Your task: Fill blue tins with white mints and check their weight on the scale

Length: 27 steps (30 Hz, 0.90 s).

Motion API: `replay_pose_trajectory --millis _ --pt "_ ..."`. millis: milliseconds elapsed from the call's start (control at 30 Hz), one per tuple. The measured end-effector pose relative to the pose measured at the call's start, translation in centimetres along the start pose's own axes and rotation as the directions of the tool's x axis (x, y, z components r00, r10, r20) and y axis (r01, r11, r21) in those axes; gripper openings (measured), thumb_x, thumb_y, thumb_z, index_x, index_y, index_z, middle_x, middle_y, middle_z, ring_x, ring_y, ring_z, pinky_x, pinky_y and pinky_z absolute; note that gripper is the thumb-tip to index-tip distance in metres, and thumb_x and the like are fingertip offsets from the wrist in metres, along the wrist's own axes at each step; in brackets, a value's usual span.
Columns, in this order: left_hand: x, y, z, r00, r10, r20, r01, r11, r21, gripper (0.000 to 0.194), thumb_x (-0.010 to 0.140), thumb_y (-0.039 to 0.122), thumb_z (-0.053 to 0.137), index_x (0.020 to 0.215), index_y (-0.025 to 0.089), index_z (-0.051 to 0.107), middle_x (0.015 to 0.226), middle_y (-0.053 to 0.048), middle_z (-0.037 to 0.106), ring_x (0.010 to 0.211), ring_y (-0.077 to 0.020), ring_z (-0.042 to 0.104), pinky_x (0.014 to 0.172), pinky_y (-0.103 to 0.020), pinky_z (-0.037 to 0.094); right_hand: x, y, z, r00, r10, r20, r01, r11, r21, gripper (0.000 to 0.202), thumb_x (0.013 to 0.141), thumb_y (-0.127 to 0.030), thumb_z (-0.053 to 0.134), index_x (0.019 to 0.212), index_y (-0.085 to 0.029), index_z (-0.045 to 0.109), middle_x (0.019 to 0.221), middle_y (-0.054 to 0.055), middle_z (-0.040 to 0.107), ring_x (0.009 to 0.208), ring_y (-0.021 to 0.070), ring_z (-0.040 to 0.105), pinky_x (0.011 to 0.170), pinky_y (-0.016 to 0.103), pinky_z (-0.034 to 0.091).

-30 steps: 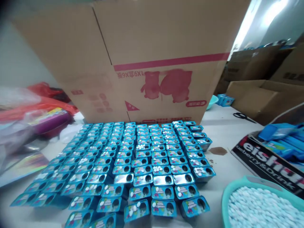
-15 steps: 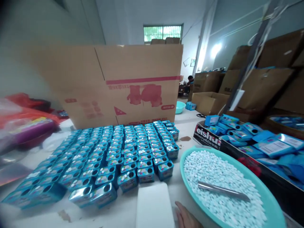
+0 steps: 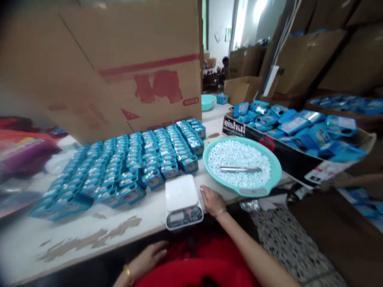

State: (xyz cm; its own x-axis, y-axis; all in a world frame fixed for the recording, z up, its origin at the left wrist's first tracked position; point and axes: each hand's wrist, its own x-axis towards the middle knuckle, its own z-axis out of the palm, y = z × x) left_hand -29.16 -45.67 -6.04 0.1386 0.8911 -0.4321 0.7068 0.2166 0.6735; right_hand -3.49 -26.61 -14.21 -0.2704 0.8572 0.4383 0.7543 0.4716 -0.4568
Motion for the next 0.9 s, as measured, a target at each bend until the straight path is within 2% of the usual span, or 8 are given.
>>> replay_pose_trajectory --millis 67,133,200,267,333,400,633,900 --pt "1.3 0.8 -1.2 0.997 0.053 0.062 -0.057 0.997 0.056 0.022 0.093 0.034 0.047 0.09 0.019 0.063 0.089 -0.003 0.067 0.083 -0.0159 0.062 0.078 -0.03 0.051 0.0 0.2 -0.2 0.999 0.027 0.024 -0.027 0.999 0.02 0.038 0.097 -0.029 0.032 0.112 -0.016 0.065 0.104 0.012 0.074 0.084 0.0226 0.071 0.073 0.031 0.055" --pt "2.1 2.1 -1.9 0.984 0.167 -0.066 -0.159 0.982 0.103 0.026 0.094 0.038 0.043 0.086 0.019 0.06 0.084 -0.002 0.066 0.077 -0.015 0.06 0.073 -0.027 0.049 -0.1 0.5 -0.3 0.998 0.051 0.036 -0.052 0.998 0.042 0.038 0.098 -0.03 0.032 0.113 -0.016 0.064 0.101 0.011 0.074 0.083 0.0218 0.071 0.072 0.029 0.053" --pt "2.6 3.6 -1.9 0.919 0.314 -0.24 -0.272 0.943 0.192 0.024 0.093 0.038 0.045 0.084 0.019 0.056 0.088 -0.005 0.066 0.081 -0.016 0.061 0.074 -0.028 0.05 -0.5 0.6 -0.5 0.997 0.065 0.033 -0.067 0.996 0.066 0.039 0.099 -0.031 0.031 0.114 -0.016 0.063 0.1 0.01 0.074 0.083 0.0209 0.07 0.073 0.029 0.052" --pt "3.4 4.8 -1.1 0.822 0.476 -0.312 -0.379 0.867 0.322 0.019 0.092 0.034 0.049 0.083 0.019 0.054 0.101 -0.009 0.067 0.093 -0.0185 0.062 0.081 -0.031 0.05 -1.0 0.7 -0.7 0.998 0.067 0.023 -0.068 0.994 0.089 0.04 0.099 -0.033 0.029 0.114 -0.016 0.062 0.101 0.01 0.073 0.086 0.0208 0.068 0.076 0.029 0.051" --pt "4.3 5.2 0.3 0.748 0.605 -0.274 -0.462 0.77 0.44 0.014 0.091 0.03 0.051 0.084 0.019 0.054 0.112 -0.011 0.066 0.099 -0.0198 0.063 0.084 -0.032 0.051 -1.5 0.7 -0.9 0.998 0.064 0.012 -0.065 0.992 0.107 0.042 0.099 -0.035 0.028 0.113 -0.015 0.062 0.102 0.011 0.072 0.091 0.0217 0.067 0.081 0.031 0.05" --pt "5.3 5.2 1.8 0.72 0.666 -0.197 -0.502 0.695 0.515 0.011 0.091 0.028 0.05 0.088 0.019 0.053 0.12 -0.012 0.065 0.095 -0.0191 0.066 0.079 -0.031 0.053 -2.0 0.7 -0.9 0.998 0.062 0.002 -0.062 0.991 0.122 0.043 0.099 -0.036 0.027 0.111 -0.014 0.062 0.104 0.013 0.071 0.095 0.0226 0.065 0.086 0.033 0.049" --pt "7.1 5.7 3.4 0.801 0.594 -0.076 -0.42 0.647 0.637 0.016 0.093 0.032 0.045 0.093 0.018 0.052 0.139 -0.013 0.052 0.094 -0.0202 0.068 0.061 -0.028 0.053 -2.2 0.6 -0.9 0.994 0.101 -0.036 -0.095 0.987 0.131 0.044 0.1 -0.036 0.026 0.109 -0.012 0.063 0.099 0.015 0.07 0.092 0.0235 0.063 0.085 0.035 0.048" --pt "7.6 8.2 2.6 0.952 0.288 0.104 -0.262 0.592 0.762 0.026 0.091 0.036 0.049 0.107 0.016 0.053 0.147 -0.018 0.041 0.083 -0.0237 0.07 0.062 -0.035 0.056 -2.3 0.5 -0.6 0.991 0.091 -0.102 -0.077 0.987 0.138 0.037 0.098 -0.035 0.034 0.106 -0.016 0.064 0.092 0.012 0.071 0.084 0.0238 0.065 0.078 0.036 0.05"
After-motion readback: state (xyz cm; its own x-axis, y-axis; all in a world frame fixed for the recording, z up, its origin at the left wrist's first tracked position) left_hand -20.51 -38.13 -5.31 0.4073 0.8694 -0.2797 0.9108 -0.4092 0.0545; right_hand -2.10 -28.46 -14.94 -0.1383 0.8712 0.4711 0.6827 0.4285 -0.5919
